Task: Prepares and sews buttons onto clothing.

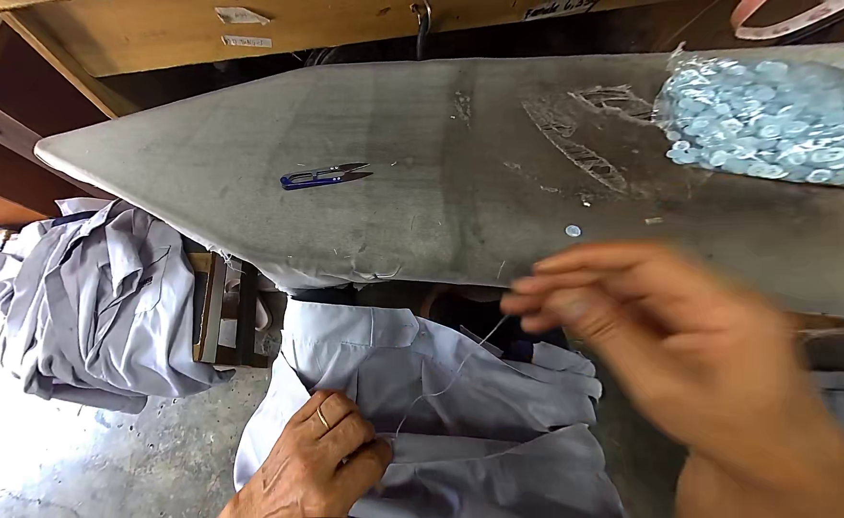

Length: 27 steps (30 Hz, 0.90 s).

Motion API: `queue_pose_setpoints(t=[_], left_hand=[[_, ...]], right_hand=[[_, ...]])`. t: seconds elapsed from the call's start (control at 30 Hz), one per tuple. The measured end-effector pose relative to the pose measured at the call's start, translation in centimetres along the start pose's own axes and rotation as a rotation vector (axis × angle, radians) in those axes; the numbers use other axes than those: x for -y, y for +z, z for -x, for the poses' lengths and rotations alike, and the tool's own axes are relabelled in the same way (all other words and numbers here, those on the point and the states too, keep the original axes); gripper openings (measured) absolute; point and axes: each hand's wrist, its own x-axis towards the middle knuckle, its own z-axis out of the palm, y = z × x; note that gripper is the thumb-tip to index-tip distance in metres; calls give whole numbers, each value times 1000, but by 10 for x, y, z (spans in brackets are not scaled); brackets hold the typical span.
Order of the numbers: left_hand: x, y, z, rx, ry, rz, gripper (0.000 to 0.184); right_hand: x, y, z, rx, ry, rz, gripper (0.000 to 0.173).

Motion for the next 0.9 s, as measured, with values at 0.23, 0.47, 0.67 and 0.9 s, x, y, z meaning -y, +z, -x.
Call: queue_pose_setpoints(t=[0.23, 0.47, 0.67, 0.9], left_hand=[[1, -2, -2, 15, -12, -2, 12], [5, -5, -4, 16, -169, 95, 21], [9, -4, -13, 9, -314, 258, 20], [-3, 3, -20, -126, -235, -43, 13]], right_hand=[[-23, 85, 29, 744, -288, -27, 23], [-41, 96, 16, 982, -85, -373, 15], [-54, 100, 16, 1059, 15, -620, 12], [-66, 103, 17, 1085, 207, -787, 14]])
